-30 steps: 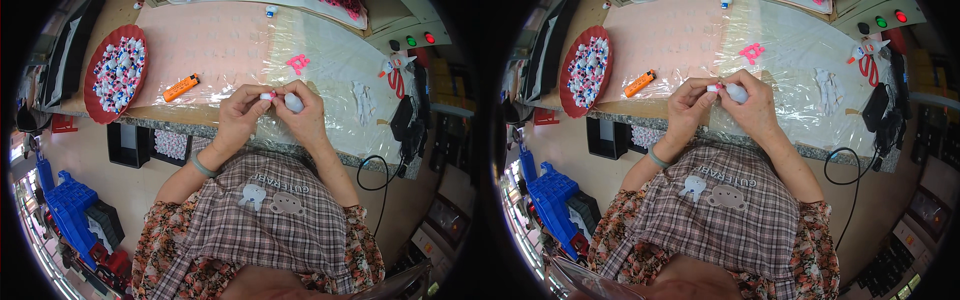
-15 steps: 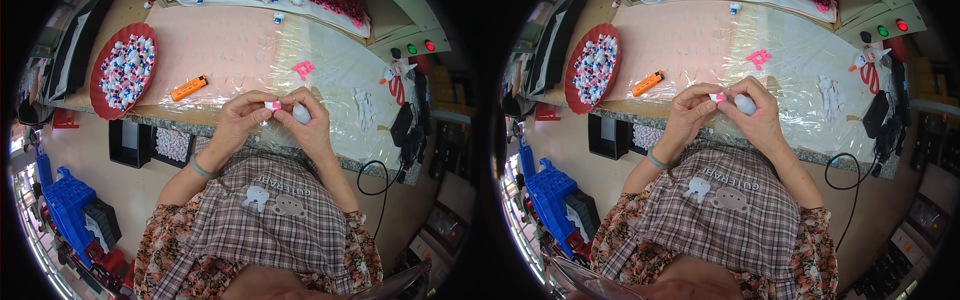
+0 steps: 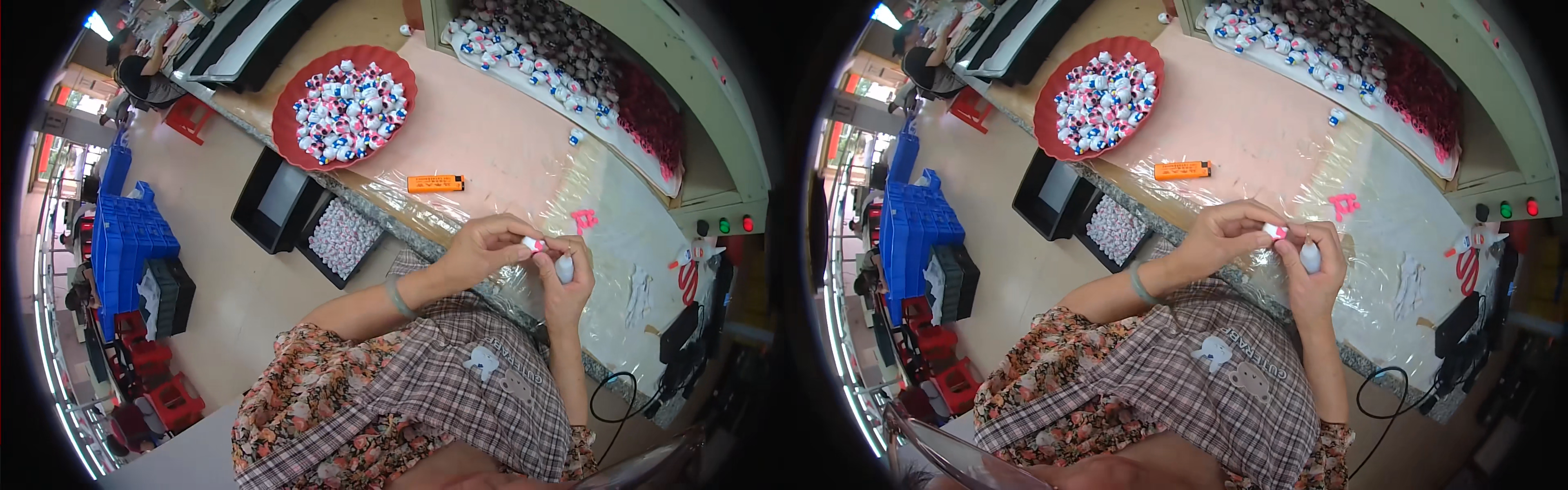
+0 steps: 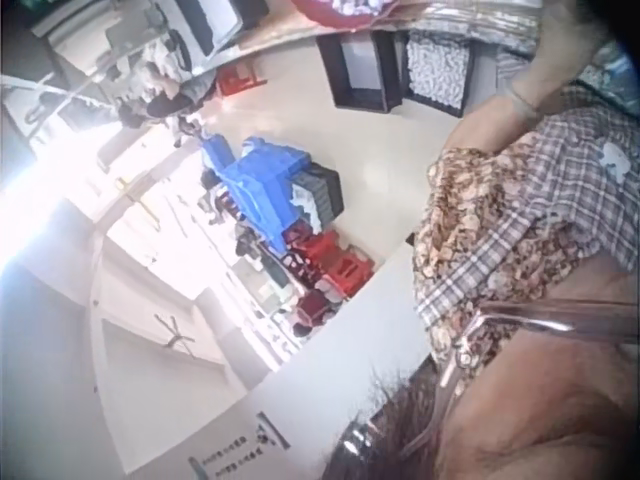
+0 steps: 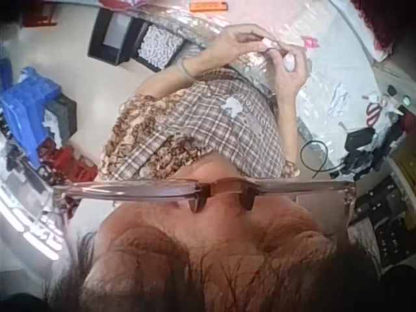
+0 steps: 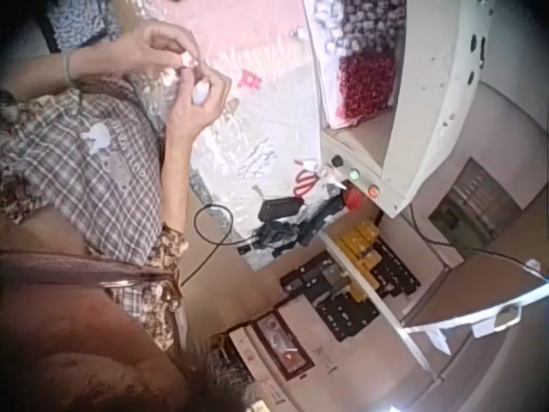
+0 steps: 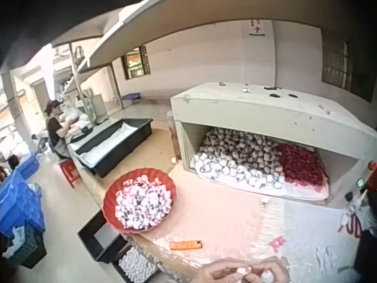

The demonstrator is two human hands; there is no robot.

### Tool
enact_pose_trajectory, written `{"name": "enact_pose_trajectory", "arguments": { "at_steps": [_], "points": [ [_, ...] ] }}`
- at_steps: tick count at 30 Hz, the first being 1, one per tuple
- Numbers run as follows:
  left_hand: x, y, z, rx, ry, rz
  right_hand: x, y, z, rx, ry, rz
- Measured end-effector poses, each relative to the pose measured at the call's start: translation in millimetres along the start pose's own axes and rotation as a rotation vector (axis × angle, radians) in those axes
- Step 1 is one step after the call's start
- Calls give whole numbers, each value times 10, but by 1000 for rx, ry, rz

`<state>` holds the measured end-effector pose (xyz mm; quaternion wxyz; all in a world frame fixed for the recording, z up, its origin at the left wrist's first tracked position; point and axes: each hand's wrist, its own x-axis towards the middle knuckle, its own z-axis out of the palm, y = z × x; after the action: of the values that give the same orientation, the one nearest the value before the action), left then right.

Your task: Applying glue to small cat figurines and attaching small pink bows.

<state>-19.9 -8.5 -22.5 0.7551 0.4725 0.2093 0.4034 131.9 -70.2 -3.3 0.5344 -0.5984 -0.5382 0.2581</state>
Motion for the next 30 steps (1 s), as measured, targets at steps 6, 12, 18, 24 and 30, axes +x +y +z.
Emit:
{"name": "enact_pose_trajectory", "arguments": {
  "at_steps": [6,12,18,24,30],
  "points": [
    [123,850,-776,840,538,439,-10,71,-247,49,-51,116],
    [275,1234,-1378,1628,594,524,-73,147,-378,-5,-55,116],
    [746,886,-867,1551,254,641,-24,85,-406,-19,-66,133],
    [1577,157,-303,1382,-55,605,-40,126,-463,-37,-46,96],
    [1996,-141,-20,1503,-70,625,-106,191,-551,-19,-55,153]
  ]
}}
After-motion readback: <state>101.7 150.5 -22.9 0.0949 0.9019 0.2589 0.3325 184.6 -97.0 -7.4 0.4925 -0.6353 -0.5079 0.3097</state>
